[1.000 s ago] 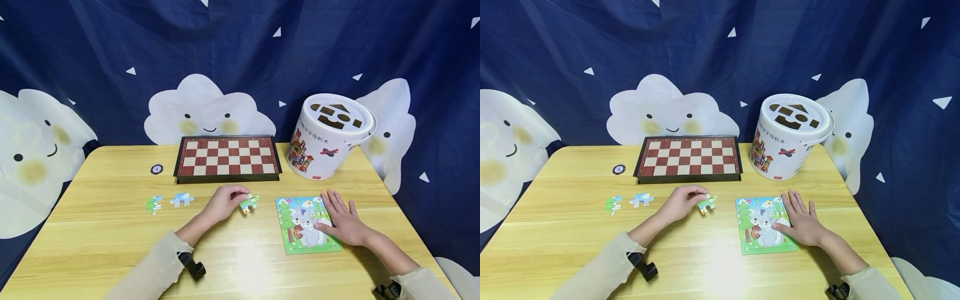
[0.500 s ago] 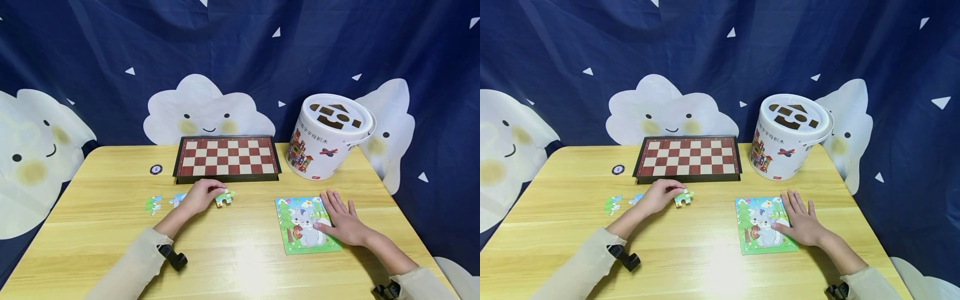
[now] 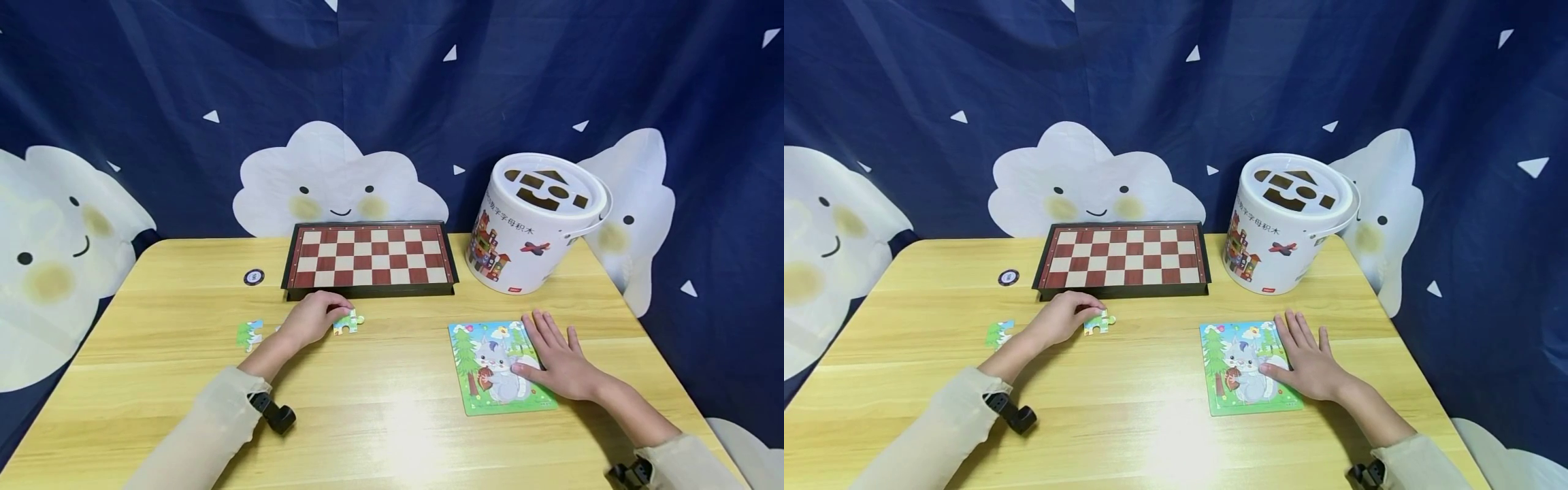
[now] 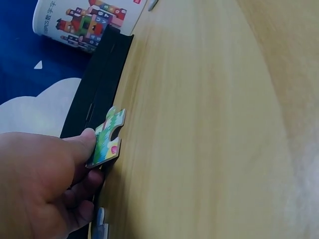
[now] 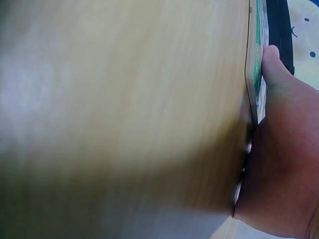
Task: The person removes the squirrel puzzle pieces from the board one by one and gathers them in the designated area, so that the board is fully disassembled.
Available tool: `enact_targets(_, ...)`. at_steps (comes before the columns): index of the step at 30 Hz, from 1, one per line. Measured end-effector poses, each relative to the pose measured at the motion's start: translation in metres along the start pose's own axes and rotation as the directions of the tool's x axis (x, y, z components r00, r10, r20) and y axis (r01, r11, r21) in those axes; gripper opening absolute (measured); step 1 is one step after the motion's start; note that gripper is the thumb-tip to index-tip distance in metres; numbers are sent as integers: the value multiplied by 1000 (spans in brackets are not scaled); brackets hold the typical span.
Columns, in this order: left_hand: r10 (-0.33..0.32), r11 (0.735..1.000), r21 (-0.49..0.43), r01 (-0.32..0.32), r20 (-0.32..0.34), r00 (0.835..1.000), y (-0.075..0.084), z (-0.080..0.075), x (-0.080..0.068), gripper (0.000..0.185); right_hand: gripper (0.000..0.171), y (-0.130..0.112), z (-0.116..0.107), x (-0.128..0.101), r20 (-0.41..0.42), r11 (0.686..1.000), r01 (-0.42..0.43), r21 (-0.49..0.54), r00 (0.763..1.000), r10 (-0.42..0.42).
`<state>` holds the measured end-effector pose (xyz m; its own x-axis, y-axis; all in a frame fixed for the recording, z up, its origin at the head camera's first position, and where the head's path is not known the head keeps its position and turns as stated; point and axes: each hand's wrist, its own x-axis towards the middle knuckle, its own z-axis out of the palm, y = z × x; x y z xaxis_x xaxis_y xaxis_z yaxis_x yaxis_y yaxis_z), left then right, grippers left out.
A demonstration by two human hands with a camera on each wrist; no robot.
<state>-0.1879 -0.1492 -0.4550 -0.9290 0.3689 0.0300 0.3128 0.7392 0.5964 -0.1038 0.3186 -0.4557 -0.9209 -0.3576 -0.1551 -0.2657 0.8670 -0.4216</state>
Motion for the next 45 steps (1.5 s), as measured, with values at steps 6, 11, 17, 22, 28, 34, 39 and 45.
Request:
enact_targets(6,26,998,54,-23,-48,999,1,4,-2,13,99,1,1,1,-2,1000,4,-2,1000,-4)
enact_targets(11,22,997,71,-17,-69,997,2,5,-4,14,100,2,1,1,-3,1000,1,-3,1000,-1)
enact_targets(17,43,995,89,-35,-91,995,1,5,-9,17,99,3,3,-1,-23,1000,15,9,1000,-15)
enact_targets(22,45,995,93,-37,-90,995,5,2,-14,18,99,3,3,-1,-24,1000,15,8,1000,-14)
enact_targets(28,81,995,64,-76,-82,993,24,0,-19,22,99,3,1,0,0,1000,-8,-3,1000,8)
enact_targets(34,174,985,-13,-174,-13,985,57,10,-20,28,100,1,-2,1,-16,1000,-5,21,1000,6)
enact_targets(39,255,967,-41,-252,54,966,83,27,-16,35,100,0,-3,1,-26,1000,-1,20,1000,2)
enact_targets(45,309,951,-39,-306,97,946,110,53,-3,38,101,-15,0,-2,-52,999,39,-4,998,-39)
